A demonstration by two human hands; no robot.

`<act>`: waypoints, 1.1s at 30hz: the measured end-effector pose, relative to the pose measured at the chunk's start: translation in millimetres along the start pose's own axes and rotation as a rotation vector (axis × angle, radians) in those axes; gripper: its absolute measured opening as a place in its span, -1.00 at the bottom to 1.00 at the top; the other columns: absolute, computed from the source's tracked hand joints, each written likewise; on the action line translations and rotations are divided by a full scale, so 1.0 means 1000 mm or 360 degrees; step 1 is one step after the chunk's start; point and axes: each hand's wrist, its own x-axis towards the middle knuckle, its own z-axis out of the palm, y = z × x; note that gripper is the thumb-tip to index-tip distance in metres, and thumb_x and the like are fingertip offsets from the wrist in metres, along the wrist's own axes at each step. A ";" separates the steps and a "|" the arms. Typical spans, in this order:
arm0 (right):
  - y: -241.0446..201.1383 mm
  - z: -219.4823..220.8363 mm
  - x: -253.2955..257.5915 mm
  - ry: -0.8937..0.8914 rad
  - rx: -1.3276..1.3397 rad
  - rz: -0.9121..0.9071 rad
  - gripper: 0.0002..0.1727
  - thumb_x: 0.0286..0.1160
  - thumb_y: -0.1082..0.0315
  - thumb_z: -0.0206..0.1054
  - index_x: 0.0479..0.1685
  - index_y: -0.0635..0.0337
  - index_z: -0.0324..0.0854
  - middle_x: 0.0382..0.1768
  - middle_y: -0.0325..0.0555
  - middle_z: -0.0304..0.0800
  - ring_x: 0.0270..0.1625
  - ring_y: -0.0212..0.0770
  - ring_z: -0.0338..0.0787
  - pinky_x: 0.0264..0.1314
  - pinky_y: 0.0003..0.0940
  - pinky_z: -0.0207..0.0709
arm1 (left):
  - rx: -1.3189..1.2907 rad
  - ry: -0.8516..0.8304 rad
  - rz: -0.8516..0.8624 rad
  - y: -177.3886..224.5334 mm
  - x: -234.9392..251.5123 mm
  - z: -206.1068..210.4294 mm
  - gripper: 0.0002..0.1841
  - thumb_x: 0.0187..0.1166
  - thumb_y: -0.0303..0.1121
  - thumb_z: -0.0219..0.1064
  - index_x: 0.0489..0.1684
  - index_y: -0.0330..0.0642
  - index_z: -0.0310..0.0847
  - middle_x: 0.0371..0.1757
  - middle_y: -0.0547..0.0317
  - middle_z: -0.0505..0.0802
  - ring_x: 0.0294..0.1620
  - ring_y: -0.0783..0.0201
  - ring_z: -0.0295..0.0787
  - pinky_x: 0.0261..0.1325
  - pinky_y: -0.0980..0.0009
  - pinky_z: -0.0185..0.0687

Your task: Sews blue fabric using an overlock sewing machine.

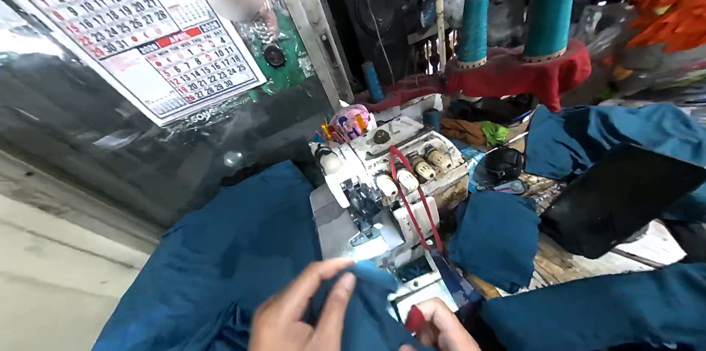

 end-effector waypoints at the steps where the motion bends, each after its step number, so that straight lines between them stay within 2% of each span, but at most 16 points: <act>1: 0.001 0.004 0.005 -0.0066 -0.0164 -0.0033 -0.67 0.58 0.32 0.39 0.19 0.31 0.54 -0.30 -0.07 0.72 -0.30 -0.21 0.73 -0.25 -0.22 0.69 | 0.0029 0.0136 0.0103 0.005 0.000 -0.012 -0.81 0.65 -0.42 0.35 0.06 -0.25 0.81 0.04 0.16 0.93 0.12 0.34 0.87 0.27 0.31 0.82; 3: 0.009 0.001 0.017 -0.0129 -0.0581 -0.0063 -0.64 0.48 0.31 0.44 0.24 0.14 0.62 -0.18 -0.22 0.82 -0.20 -0.32 0.81 -0.14 -0.27 0.77 | 0.0219 0.0316 0.0243 0.015 0.001 -0.035 -0.80 0.64 -0.40 0.36 0.05 -0.26 0.82 -0.01 0.13 0.93 0.07 0.34 0.88 0.19 0.34 0.84; 5: 0.022 -0.014 0.026 -0.0132 -0.0864 -0.0092 -0.72 0.43 0.32 0.42 0.12 -0.03 0.77 -0.05 -0.37 0.88 -0.04 -0.45 0.84 0.03 -0.32 0.79 | 0.0404 0.0400 0.0289 0.020 -0.001 -0.057 -0.78 0.64 -0.36 0.35 0.05 -0.25 0.82 -0.03 0.12 0.92 0.02 0.36 0.87 0.12 0.38 0.82; 6: 0.025 -0.022 0.028 -0.0138 -0.0877 -0.0081 -0.75 0.45 0.34 0.38 0.07 -0.06 0.80 -0.04 -0.41 0.89 -0.03 -0.48 0.84 0.05 -0.35 0.79 | 0.0465 0.0433 0.0299 0.019 -0.001 -0.067 -0.78 0.65 -0.34 0.35 0.05 -0.26 0.82 -0.03 0.11 0.92 0.02 0.37 0.85 0.13 0.39 0.80; 10: -0.011 -0.028 0.025 -0.0411 -0.0206 0.0051 -0.81 0.70 0.40 0.25 0.08 0.20 0.75 -0.15 -0.17 0.89 -0.16 -0.32 0.86 -0.06 -0.32 0.80 | 0.0594 0.0588 0.0325 0.026 0.011 -0.106 -0.73 0.67 -0.33 0.31 0.09 -0.37 0.74 0.04 0.09 0.87 0.09 0.44 0.80 0.24 0.43 0.73; 13: -0.041 -0.015 0.032 -0.0608 0.0167 -0.0004 -0.77 0.79 0.35 0.18 -0.03 0.32 0.70 -0.38 -0.16 0.75 -0.40 -0.39 0.68 -0.36 -0.45 0.59 | 0.0707 0.0811 0.0494 0.008 0.059 -0.120 -0.70 0.66 -0.27 0.34 0.15 -0.31 0.69 0.02 0.11 0.84 -0.01 0.44 0.80 0.11 0.41 0.74; 14: -0.041 -0.010 0.039 -0.0576 0.0195 0.0060 -0.75 0.80 0.31 0.19 -0.06 0.31 0.71 -0.41 -0.15 0.75 -0.44 -0.37 0.69 -0.41 -0.43 0.60 | 0.0826 0.0779 0.0525 -0.002 0.077 -0.119 -0.68 0.67 -0.23 0.33 0.19 -0.27 0.69 0.05 0.07 0.84 0.00 0.37 0.80 0.11 0.35 0.73; 15: -0.036 -0.005 0.047 -0.0505 0.0197 0.0181 -0.71 0.80 0.24 0.21 -0.07 0.28 0.73 -0.40 -0.11 0.78 -0.43 -0.30 0.74 -0.40 -0.37 0.67 | 0.0957 0.0685 0.0498 -0.012 0.092 -0.112 -0.65 0.67 -0.20 0.32 0.23 -0.27 0.69 0.10 -0.05 0.83 0.05 0.18 0.80 0.13 0.17 0.72; 17: -0.017 -0.002 0.060 -0.0380 0.0284 0.0501 -0.68 0.80 0.18 0.20 0.01 0.25 0.75 -0.24 -0.03 0.87 -0.25 -0.18 0.86 -0.19 -0.23 0.80 | 0.1098 0.0305 0.0273 -0.038 0.100 -0.081 -0.60 0.71 -0.17 0.27 0.37 -0.19 0.68 0.33 -0.22 0.72 0.37 -0.22 0.63 0.37 -0.26 0.53; 18: -0.010 -0.002 0.063 -0.0337 0.0337 0.0585 -0.68 0.81 0.19 0.18 0.04 0.24 0.74 -0.20 -0.03 0.87 -0.20 -0.17 0.86 -0.13 -0.22 0.78 | 0.1079 0.0166 0.0225 -0.054 0.090 -0.055 -0.62 0.73 -0.15 0.21 0.34 -0.12 0.72 0.42 -0.16 0.69 0.49 -0.23 0.54 0.47 -0.32 0.44; 20: -0.001 -0.003 0.063 -0.0304 0.0410 0.0622 -0.67 0.84 0.22 0.13 0.04 0.26 0.74 -0.15 -0.01 0.88 -0.08 -0.16 0.87 0.07 -0.16 0.78 | 0.0907 0.0013 0.0138 -0.081 0.053 0.001 -0.57 0.79 0.03 0.07 0.31 0.09 0.77 0.48 0.13 0.73 0.61 0.02 0.52 0.62 -0.20 0.36; 22: 0.007 -0.004 0.058 -0.0280 0.0400 0.0608 -0.67 0.84 0.24 0.12 0.03 0.28 0.73 -0.15 0.00 0.88 -0.07 -0.16 0.88 0.10 -0.17 0.77 | 0.0752 -0.0090 0.0090 -0.093 0.027 0.032 -0.47 0.82 0.08 -0.08 0.50 0.10 0.67 0.64 0.16 0.62 0.76 0.06 0.35 0.75 -0.17 0.20; 26: 0.005 -0.012 0.050 -0.0325 0.0312 0.0498 -0.79 0.70 0.40 0.30 0.13 0.34 0.66 -0.11 0.02 0.90 -0.09 -0.14 0.90 0.04 -0.19 0.80 | 0.0846 -0.0165 0.0021 -0.084 0.027 0.028 -0.44 0.83 0.10 -0.16 0.52 0.15 0.66 0.63 0.27 0.64 0.75 0.14 0.37 0.77 -0.20 0.16; 30: 0.010 -0.013 0.049 -0.0236 0.0142 0.0466 -0.75 0.66 0.42 0.33 0.22 0.29 0.62 -0.07 0.00 0.90 -0.07 -0.11 0.92 0.04 -0.17 0.84 | 0.0869 -0.0336 -0.0080 -0.097 0.046 0.029 -0.31 0.84 0.19 -0.29 0.80 0.06 0.32 0.84 0.22 0.35 0.91 0.15 0.01 0.85 -0.22 -0.08; 32: 0.009 -0.019 0.041 -0.0226 -0.0244 0.0339 -0.58 0.62 0.30 0.40 0.40 0.21 0.55 0.16 -0.11 0.84 0.15 -0.24 0.87 0.20 -0.24 0.82 | 0.0865 -0.0336 -0.0087 -0.100 0.052 0.028 -0.30 0.83 0.21 -0.29 0.80 0.07 0.33 0.86 0.20 0.32 0.92 0.13 -0.03 0.84 -0.24 -0.09; 33: 0.003 -0.025 0.034 -0.0239 -0.0441 0.0223 -0.46 0.59 0.24 0.43 0.51 0.25 0.49 0.32 -0.08 0.76 0.31 -0.25 0.80 0.32 -0.22 0.78 | 0.0863 -0.0318 -0.0088 -0.096 0.051 0.024 -0.33 0.83 0.21 -0.25 0.75 0.10 0.41 0.84 0.18 0.35 0.91 0.10 0.02 0.82 -0.27 -0.06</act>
